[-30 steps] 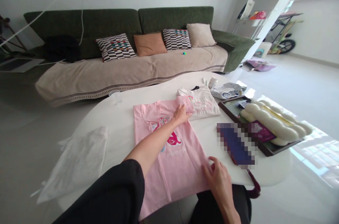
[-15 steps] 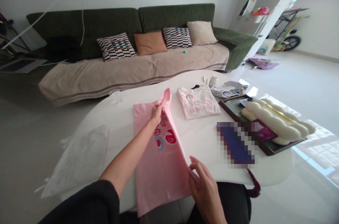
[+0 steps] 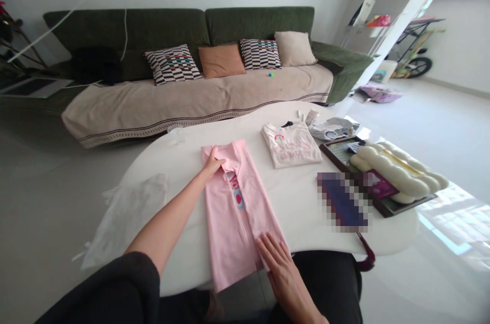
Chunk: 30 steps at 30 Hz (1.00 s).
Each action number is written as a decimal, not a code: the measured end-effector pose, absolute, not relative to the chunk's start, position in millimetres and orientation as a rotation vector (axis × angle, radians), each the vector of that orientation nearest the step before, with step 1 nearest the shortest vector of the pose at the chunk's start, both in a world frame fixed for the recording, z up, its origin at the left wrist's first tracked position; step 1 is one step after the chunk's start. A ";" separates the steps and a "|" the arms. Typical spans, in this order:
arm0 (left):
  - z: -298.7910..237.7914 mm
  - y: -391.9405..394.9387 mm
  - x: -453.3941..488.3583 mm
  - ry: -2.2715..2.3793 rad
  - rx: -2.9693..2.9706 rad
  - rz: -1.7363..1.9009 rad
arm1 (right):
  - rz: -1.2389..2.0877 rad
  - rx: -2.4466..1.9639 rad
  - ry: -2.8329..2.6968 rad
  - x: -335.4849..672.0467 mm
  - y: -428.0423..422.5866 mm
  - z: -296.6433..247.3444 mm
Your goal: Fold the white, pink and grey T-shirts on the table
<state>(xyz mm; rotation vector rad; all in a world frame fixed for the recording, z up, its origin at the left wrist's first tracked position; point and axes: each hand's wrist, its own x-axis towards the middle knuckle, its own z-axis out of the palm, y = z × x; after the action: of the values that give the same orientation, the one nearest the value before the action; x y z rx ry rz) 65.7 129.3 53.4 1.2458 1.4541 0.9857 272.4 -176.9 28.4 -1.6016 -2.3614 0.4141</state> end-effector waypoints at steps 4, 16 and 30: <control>58.6 137.8 65.7 1.466 1.531 0.934 | 0.409 -1.613 -2.348 273.3 -177.7 31.2; 52.1 135.4 98.4 1.739 2.253 0.751 | 0.322 -1.560 -2.423 267.3 -136.8 57.5; 30.5 174.0 116.1 1.724 2.279 0.147 | 0.297 -1.868 -2.184 241.0 -91.3 21.3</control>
<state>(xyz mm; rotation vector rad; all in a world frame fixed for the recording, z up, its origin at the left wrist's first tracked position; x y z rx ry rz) 116.1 174.0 30.5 2.2794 1.7243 0.1466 241.0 -91.3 21.3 -1.8681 -2.1839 0.2969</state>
